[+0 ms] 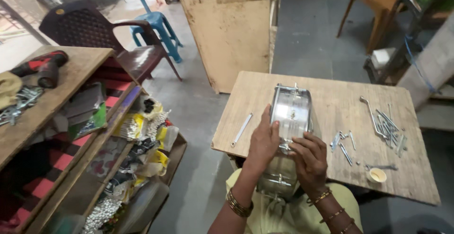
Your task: The person assembles a snare drum by attaching the metal shell to the rim and securing it with tension rods and a wrench.
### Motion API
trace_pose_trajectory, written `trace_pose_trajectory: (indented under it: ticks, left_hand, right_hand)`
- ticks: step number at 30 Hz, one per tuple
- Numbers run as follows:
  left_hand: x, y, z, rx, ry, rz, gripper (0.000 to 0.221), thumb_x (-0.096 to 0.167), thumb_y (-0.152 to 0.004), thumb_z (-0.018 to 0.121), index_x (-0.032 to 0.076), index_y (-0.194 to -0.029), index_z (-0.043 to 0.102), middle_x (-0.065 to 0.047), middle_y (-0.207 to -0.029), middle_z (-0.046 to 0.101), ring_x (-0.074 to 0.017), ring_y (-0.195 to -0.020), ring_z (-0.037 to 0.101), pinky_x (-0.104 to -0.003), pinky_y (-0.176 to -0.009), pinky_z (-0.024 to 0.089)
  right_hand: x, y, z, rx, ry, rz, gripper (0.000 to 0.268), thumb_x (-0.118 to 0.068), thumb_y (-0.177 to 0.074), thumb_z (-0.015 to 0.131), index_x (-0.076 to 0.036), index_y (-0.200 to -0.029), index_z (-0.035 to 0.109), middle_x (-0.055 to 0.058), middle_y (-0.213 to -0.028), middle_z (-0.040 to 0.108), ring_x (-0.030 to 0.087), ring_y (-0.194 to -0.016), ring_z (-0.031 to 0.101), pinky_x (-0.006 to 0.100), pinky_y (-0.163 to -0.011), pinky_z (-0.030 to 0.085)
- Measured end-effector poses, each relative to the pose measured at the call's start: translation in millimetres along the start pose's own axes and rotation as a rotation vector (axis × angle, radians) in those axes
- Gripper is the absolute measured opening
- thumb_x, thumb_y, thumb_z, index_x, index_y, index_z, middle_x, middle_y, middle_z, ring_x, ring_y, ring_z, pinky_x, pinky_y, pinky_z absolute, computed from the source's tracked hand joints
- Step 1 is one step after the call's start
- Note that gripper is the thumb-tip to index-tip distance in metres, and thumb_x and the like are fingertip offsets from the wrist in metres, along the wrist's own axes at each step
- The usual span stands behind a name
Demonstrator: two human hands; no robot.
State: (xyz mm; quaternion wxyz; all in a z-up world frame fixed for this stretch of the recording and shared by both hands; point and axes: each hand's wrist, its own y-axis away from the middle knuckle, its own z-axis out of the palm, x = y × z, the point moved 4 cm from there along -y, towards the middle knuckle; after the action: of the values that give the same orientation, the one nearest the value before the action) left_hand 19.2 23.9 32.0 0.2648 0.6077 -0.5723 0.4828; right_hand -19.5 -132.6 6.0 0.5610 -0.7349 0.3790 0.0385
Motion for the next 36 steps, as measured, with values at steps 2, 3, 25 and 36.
trace_pose_trajectory:
  ticks: [2,3,25,36]
  left_hand:
    - [3,0,-2,0.049,0.002,0.119,0.053,0.024,-0.105,0.050,0.005,-0.154,0.039,-0.031,-0.118,0.067,-0.0458,-0.105,0.068,-0.049,-0.088,0.053]
    - [6,0,-1,0.065,0.007,0.180,0.051,0.023,-0.107,0.051,0.003,-0.153,0.041,-0.031,-0.124,0.066,-0.0462,-0.110,0.067,-0.048,-0.090,0.053]
    - [25,1,0,0.007,-0.058,-0.028,0.048,0.017,-0.104,0.050,0.005,-0.150,0.049,-0.013,-0.078,0.066,-0.0163,-0.062,0.057,-0.032,-0.060,0.050]
    - [23,-5,8,0.001,0.036,0.037,0.044,0.014,-0.106,0.050,0.002,-0.149,0.050,-0.012,-0.100,0.073,-0.0108,-0.080,0.065,-0.027,-0.072,0.053]
  right_hand:
    - [0,1,-1,0.001,-0.003,-0.013,0.025,0.003,-0.086,0.068,-0.008,-0.108,0.071,0.007,-0.125,0.068,0.031,-0.131,0.055,0.044,-0.112,0.047]
    - [1,0,0,-0.003,-0.011,-0.026,0.027,0.003,-0.087,0.067,-0.008,-0.111,0.070,0.008,-0.127,0.066,0.032,-0.132,0.055,0.044,-0.112,0.047]
    - [277,194,-18,-0.445,0.389,0.846,0.024,-0.020,-0.095,0.063,-0.007,-0.113,0.071,0.019,-0.107,0.068,0.037,-0.106,0.064,0.045,-0.095,0.051]
    - [349,168,-5,-0.404,0.568,0.899,0.016,-0.014,-0.095,0.060,-0.006,-0.107,0.067,0.021,-0.102,0.065,0.042,-0.098,0.064,0.052,-0.083,0.052]
